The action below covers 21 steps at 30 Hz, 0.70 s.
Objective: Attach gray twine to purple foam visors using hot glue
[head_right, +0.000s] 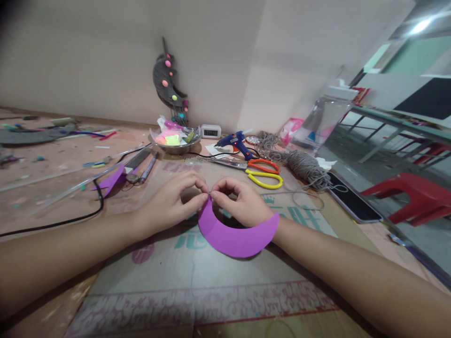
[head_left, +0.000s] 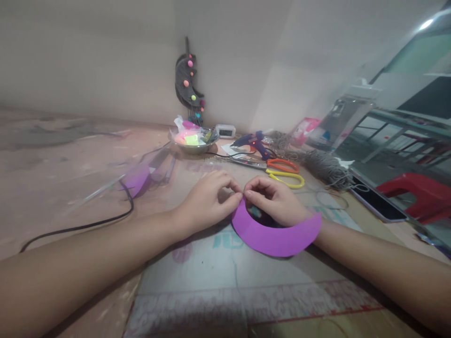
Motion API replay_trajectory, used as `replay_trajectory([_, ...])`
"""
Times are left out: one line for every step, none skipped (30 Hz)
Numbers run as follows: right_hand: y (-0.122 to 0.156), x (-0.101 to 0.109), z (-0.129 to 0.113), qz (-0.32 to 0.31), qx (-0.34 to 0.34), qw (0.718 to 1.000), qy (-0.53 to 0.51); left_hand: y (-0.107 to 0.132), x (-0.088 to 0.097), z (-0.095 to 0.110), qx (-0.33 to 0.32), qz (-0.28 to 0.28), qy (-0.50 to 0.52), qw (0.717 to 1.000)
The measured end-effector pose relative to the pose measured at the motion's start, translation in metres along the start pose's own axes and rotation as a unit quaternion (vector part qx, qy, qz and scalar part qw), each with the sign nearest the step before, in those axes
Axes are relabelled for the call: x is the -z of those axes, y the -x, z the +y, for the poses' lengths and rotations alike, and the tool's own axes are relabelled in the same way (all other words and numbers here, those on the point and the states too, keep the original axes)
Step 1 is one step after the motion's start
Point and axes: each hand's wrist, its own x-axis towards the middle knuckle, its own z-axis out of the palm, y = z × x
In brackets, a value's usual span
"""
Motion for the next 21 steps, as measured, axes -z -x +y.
replay_trajectory([0.0003, 0.0001, -0.0007, 0.004, -0.001, 1.0, 0.001, 0.0, 0.0001, 0.0005, 0.008, 0.001, 0.006, 1.0])
replay_trajectory([0.0005, 0.0003, -0.0012, 0.009, -0.002, 1.0, 0.001, -0.0001, 0.0001, 0.001, 0.018, 0.006, 0.012, 1.0])
replay_trajectory([0.0007, 0.0005, -0.0016, 0.014, -0.003, 1.0, 0.003, -0.0001, 0.0001, 0.0013, 0.028, 0.015, 0.018, 0.999])
replay_trajectory([0.0008, 0.0007, -0.0018, 0.02, -0.004, 1.0, 0.004, -0.0001, 0.0001, 0.0014, 0.037, 0.025, 0.02, 0.999])
replay_trajectory([0.0008, 0.0009, -0.0019, 0.025, -0.004, 1.0, 0.004, 0.0, 0.0, 0.0015, 0.04, 0.036, 0.021, 0.998])
replay_trajectory([0.0008, 0.001, -0.002, 0.028, -0.004, 1.0, 0.003, 0.0001, 0.0, 0.0015, 0.036, 0.043, 0.018, 0.998])
replay_trajectory([0.0006, 0.001, -0.0021, 0.03, -0.003, 1.0, 0.002, 0.0003, 0.0, 0.0013, 0.027, 0.046, 0.014, 0.998])
replay_trajectory([0.0004, 0.001, -0.0022, 0.031, -0.002, 1.0, 0.0, 0.0005, 0.0, 0.0012, 0.013, 0.046, 0.009, 0.999])
replay_trajectory([0.0003, 0.0009, -0.0023, 0.031, -0.002, 1.0, -0.001, 0.0007, -0.0002, 0.001, 0.0, 0.043, 0.002, 0.999])
replay_trajectory([0.0001, 0.0008, -0.0024, 0.032, -0.001, 0.999, -0.001, 0.0009, -0.0003, 0.0007, -0.011, 0.041, -0.004, 0.999])
replay_trajectory([0.0001, 0.0006, -0.0024, 0.033, 0.0, 0.999, -0.001, 0.001, -0.0006, 0.0004, -0.017, 0.039, -0.009, 0.999])
replay_trajectory([0.0001, 0.0005, -0.0024, 0.035, 0.001, 0.999, 0.0, 0.0011, -0.0008, 0.0001, -0.019, 0.037, -0.013, 0.999])
replay_trajectory([0.0002, 0.0003, -0.0021, 0.035, 0.001, 0.999, 0.0, 0.001, -0.0011, -0.0002, -0.02, 0.034, -0.016, 0.999])
replay_trajectory([0.0004, 0.0003, -0.0017, 0.033, 0.001, 0.999, -0.002, 0.0009, -0.0013, -0.0004, -0.021, 0.03, -0.017, 0.999])
replay_trajectory([0.0006, 0.0003, -0.0011, 0.028, 0.0, 1.0, -0.008, 0.0007, -0.0015, -0.0006, -0.022, 0.026, -0.017, 0.999])
replay_trajectory([0.0009, 0.0005, -0.0002, 0.022, -0.002, 1.0, -0.019, 0.0005, -0.0016, -0.0007, -0.023, 0.023, -0.015, 0.999])
replay_trajectory([0.001, 0.0008, 0.0007, 0.016, -0.002, 0.999, -0.032, 0.0003, -0.0015, -0.0007, -0.023, 0.021, -0.012, 0.999])
replay_trajectory([0.0011, 0.0012, 0.0017, 0.013, -0.002, 0.999, -0.045, 0.0001, -0.0014, -0.0006, -0.023, 0.021, -0.01, 0.999])
replay_trajectory([0.0011, 0.0016, 0.0027, 0.012, -0.001, 0.998, -0.054, 0.0, -0.0013, -0.0004, -0.023, 0.022, -0.007, 0.999])
replay_trajectory([0.0009, 0.002, 0.0034, 0.015, 0.0, 0.998, -0.06, 0.0, -0.0012, -0.0003, -0.023, 0.022, -0.005, 0.999])
replay_trajectory([0.0007, 0.0024, 0.004, 0.019, 0.0, 0.998, -0.061, -0.0001, -0.0011, -0.0002, -0.022, 0.023, -0.003, 0.999])
